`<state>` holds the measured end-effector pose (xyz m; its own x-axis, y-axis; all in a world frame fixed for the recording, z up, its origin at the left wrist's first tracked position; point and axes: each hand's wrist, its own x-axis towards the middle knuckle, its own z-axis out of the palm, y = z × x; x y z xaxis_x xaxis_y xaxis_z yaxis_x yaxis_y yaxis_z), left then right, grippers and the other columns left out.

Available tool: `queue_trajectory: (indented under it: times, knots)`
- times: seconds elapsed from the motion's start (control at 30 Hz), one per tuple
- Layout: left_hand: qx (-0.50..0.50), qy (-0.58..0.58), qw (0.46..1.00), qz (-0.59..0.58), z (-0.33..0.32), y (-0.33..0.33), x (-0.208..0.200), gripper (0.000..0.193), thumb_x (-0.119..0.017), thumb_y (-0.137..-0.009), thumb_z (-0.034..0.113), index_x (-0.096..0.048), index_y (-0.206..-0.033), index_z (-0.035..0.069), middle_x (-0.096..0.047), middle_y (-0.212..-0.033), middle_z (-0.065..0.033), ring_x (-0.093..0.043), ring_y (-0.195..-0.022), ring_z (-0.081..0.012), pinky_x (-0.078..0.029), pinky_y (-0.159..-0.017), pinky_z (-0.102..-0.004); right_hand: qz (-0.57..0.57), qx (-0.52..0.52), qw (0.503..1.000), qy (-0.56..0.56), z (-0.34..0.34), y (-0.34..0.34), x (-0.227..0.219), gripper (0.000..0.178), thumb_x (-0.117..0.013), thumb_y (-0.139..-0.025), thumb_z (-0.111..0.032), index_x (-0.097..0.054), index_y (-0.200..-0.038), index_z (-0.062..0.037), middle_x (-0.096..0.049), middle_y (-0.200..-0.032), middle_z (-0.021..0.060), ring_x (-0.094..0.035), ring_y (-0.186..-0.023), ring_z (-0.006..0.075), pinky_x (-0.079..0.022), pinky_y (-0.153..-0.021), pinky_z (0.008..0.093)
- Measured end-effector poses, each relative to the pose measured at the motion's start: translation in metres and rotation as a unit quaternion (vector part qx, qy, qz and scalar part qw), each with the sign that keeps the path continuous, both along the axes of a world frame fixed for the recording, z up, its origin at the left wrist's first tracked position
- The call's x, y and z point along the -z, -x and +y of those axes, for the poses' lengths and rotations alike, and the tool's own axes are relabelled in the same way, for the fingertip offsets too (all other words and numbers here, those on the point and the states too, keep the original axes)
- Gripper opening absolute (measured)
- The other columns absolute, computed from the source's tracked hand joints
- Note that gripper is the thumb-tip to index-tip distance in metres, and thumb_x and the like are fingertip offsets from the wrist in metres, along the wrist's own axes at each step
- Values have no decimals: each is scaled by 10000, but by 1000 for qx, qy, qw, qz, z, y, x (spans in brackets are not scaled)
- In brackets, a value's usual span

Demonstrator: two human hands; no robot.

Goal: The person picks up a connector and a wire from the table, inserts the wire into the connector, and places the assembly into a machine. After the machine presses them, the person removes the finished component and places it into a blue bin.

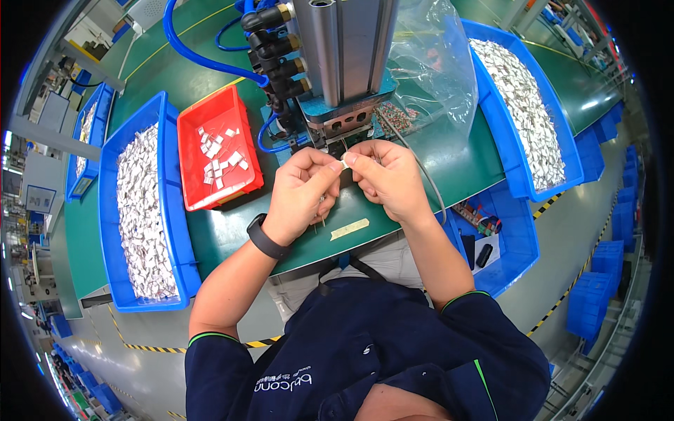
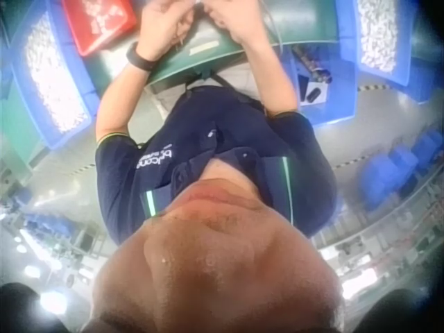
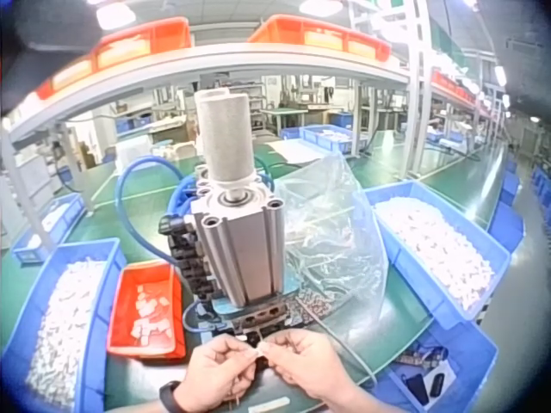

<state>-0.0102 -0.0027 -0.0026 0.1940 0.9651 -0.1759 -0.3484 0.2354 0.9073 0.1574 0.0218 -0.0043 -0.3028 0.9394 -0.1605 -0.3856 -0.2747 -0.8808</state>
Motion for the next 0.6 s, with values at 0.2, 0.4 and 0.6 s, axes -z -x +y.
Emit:
queue_trajectory:
  times: [0.2,0.4,0.6]
  knots:
    - [-11,-5,1000,-5,0,0,0,127,-577,-947,122,-530,-949,4,-548,-626,-53,-388,-387,-63,-263,-334,-221,16,-10,1000,21,0,0,0,181,-676,-882,-128,-608,-942,29,-547,-662,-4,-395,-452,5,-240,-372,176]
    - [-9,21,999,-40,1,0,-2,160,-575,-957,169,-528,-938,17,-547,-635,-58,-383,-387,-70,-256,-330,-224,26,-12,999,42,1,1,-2,158,-670,-877,-124,-602,-896,17,-553,-658,16,-389,-434,16,-228,-354,187]
    - [-7,8,1000,-25,1,0,0,153,-540,-968,201,-507,-939,54,-538,-650,-67,-363,-374,-78,-255,-315,-217,31,4,998,59,6,2,-7,177,-663,-877,-152,-585,-818,-4,-536,-630,19,-391,-420,31,-225,-338,200]
